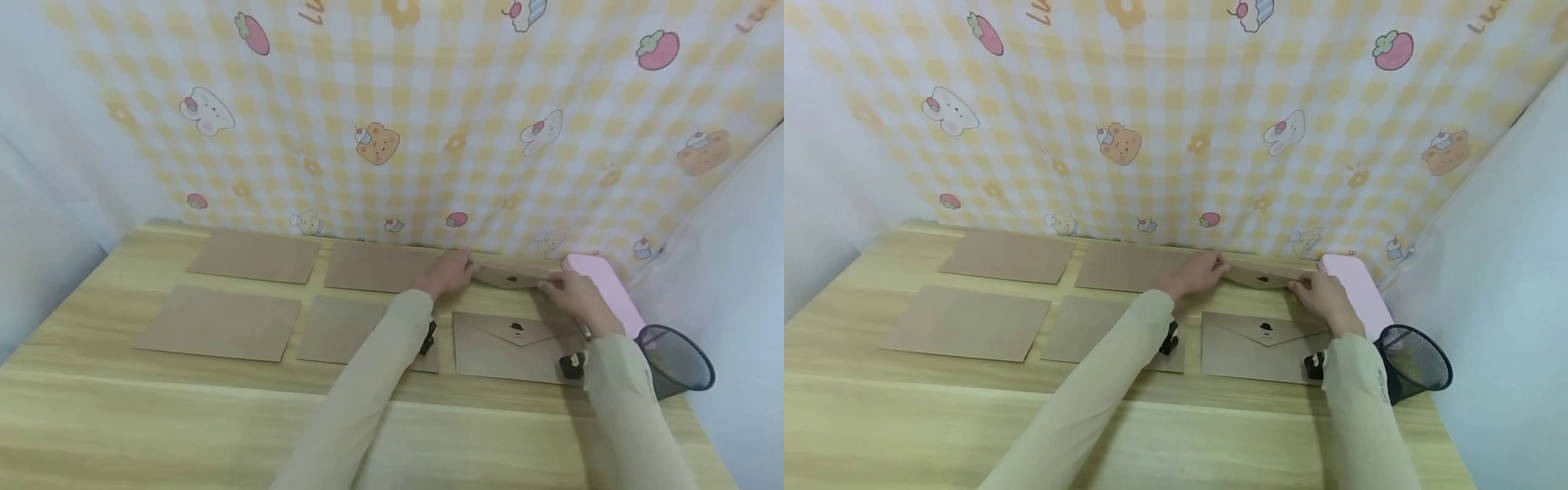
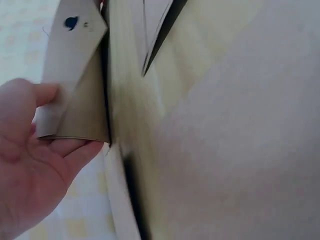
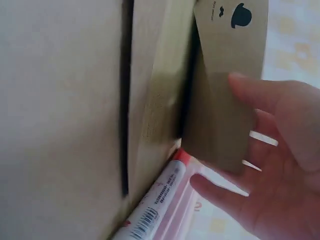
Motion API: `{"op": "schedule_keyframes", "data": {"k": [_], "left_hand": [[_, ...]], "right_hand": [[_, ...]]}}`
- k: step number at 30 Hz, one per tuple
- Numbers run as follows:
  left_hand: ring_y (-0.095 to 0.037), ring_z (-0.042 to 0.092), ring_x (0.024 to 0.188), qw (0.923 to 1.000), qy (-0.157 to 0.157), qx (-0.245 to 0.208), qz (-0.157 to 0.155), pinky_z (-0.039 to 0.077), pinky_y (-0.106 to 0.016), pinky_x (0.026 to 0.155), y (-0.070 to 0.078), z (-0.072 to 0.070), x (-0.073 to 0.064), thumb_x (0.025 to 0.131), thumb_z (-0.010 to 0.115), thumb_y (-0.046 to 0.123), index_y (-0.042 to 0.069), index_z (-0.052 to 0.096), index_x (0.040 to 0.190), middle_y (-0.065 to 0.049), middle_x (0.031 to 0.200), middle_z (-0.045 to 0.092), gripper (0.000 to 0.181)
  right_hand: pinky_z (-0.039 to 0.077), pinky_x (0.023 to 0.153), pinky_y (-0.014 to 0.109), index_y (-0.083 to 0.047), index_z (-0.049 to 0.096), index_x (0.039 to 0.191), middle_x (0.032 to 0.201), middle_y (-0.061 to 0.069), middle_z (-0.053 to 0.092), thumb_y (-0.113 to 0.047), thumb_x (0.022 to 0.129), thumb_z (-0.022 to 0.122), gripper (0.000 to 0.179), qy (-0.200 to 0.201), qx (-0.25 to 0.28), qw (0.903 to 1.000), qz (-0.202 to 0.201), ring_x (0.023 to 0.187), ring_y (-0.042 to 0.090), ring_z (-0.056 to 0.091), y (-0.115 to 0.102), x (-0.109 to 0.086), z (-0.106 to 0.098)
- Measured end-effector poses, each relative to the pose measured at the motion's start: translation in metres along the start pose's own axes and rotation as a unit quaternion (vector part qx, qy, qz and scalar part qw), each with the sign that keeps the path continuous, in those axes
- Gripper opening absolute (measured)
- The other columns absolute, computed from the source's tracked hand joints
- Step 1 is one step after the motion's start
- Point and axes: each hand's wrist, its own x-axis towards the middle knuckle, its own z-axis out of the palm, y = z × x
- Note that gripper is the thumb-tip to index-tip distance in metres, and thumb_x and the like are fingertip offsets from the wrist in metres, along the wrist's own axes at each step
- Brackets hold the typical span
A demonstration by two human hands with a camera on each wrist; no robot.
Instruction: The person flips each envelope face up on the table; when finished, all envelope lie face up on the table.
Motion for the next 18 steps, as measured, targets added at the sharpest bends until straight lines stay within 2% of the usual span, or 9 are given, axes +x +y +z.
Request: {"op": "schedule_keyframes", "data": {"k": [1, 3, 4, 6, 8, 10, 12, 15, 18], "left_hand": [[-0.017, 0.055, 0.092, 0.9997, 0.014, -0.017, -0.01, 0.045, -0.026, 0.08, 0.0, 0.0, 0.0, 0.099, 0.044, 0.03, -0.001, 0.046, 0.118, -0.01, 0.11, 0.057, 0.036], [-0.024, 0.056, 0.096, 0.9971, 0.043, -0.058, -0.026, 0.046, -0.03, 0.082, -0.001, 0.001, 0.0, 0.096, 0.05, 0.035, -0.006, 0.029, 0.134, -0.017, 0.115, 0.055, 0.059], [-0.025, 0.057, 0.093, 0.9945, 0.062, -0.076, -0.036, 0.047, -0.031, 0.08, -0.002, 0.002, 0.0, 0.095, 0.052, 0.037, -0.007, 0.024, 0.136, -0.018, 0.111, 0.055, 0.067], [-0.021, 0.057, 0.08, 0.9872, 0.109, -0.107, -0.046, 0.047, -0.027, 0.071, -0.002, 0.005, 0.0, 0.092, 0.057, 0.038, -0.008, 0.028, 0.132, -0.013, 0.095, 0.056, 0.068], [-0.015, 0.041, 0.055, 0.977, 0.161, -0.133, -0.046, 0.038, -0.025, 0.051, -0.003, 0.006, -0.003, 0.089, 0.062, 0.036, -0.005, 0.046, 0.102, -0.004, 0.066, 0.041, 0.046], [-0.009, 0.028, 0.047, 0.9652, 0.205, -0.155, -0.049, 0.028, -0.022, 0.043, -0.003, 0.01, -0.004, 0.086, 0.066, 0.036, 0.004, 0.043, 0.071, 0.002, 0.057, 0.029, 0.042], [-0.007, 0.021, 0.043, 0.9549, 0.236, -0.172, -0.054, 0.02, -0.02, 0.039, -0.002, 0.014, -0.005, 0.084, 0.068, 0.037, 0.01, 0.032, 0.057, 0.006, 0.051, 0.022, 0.052], [-0.005, 0.021, 0.038, 0.9458, 0.258, -0.184, -0.072, 0.018, -0.02, 0.035, -0.001, 0.02, -0.006, 0.082, 0.068, 0.041, 0.014, 0.031, 0.051, 0.008, 0.044, 0.022, 0.056], [-0.006, 0.024, 0.038, 0.9436, 0.262, -0.184, -0.084, 0.019, -0.02, 0.034, -0.001, 0.021, -0.008, 0.082, 0.068, 0.043, 0.014, 0.036, 0.052, 0.008, 0.044, 0.027, 0.053]], "right_hand": [[0.038, 0.085, 0.06, 0.01, 0.057, 0.111, 0.111, 0.035, 0.055, -0.021, 0.095, 0.051, 0.036, 0.029, 0.013, 0.9994, 0.015, 0.101, 0.052, 0.05, 0.0, -0.003, 0.0], [0.037, 0.087, 0.058, 0.012, 0.056, 0.111, 0.111, 0.036, 0.054, -0.021, 0.095, 0.052, 0.037, 0.097, 0.046, 0.9933, 0.043, 0.103, 0.051, 0.049, -0.001, -0.01, 0.001], [0.039, 0.087, 0.056, 0.013, 0.055, 0.11, 0.109, 0.036, 0.055, -0.02, 0.094, 0.053, 0.037, 0.128, 0.064, 0.988, 0.057, 0.101, 0.049, 0.05, -0.001, -0.012, 0.002], [0.043, 0.084, 0.049, 0.014, 0.051, 0.111, 0.107, 0.035, 0.055, -0.022, 0.092, 0.057, 0.041, 0.189, 0.106, 0.9717, 0.094, 0.098, 0.043, 0.055, -0.003, -0.016, 0.004], [0.049, 0.074, 0.037, 0.01, 0.048, 0.107, 0.102, 0.028, 0.055, -0.026, 0.088, 0.063, 0.043, 0.235, 0.151, 0.95, 0.138, 0.086, 0.032, 0.06, -0.006, -0.017, 0.008], [0.045, 0.067, 0.026, 0.003, 0.047, 0.097, 0.097, 0.02, 0.054, -0.031, 0.084, 0.067, 0.041, 0.269, 0.174, 0.9307, 0.177, 0.078, 0.023, 0.057, -0.009, -0.018, 0.011], [0.041, 0.062, 0.023, 0.0, 0.047, 0.084, 0.084, 0.013, 0.054, -0.032, 0.082, 0.069, 0.038, 0.297, 0.182, 0.918, 0.19, 0.07, 0.019, 0.054, -0.01, -0.018, 0.014], [0.032, 0.066, 0.028, 0.004, 0.055, 0.07, 0.069, 0.011, 0.057, -0.033, 0.084, 0.066, 0.041, 0.31, 0.154, 0.9223, 0.172, 0.071, 0.022, 0.046, -0.009, -0.018, 0.016], [0.034, 0.071, 0.033, 0.006, 0.067, 0.078, 0.075, 0.017, 0.065, -0.034, 0.089, 0.061, 0.042, 0.285, 0.144, 0.9354, 0.153, 0.078, 0.027, 0.052, -0.01, -0.019, 0.016]]}}
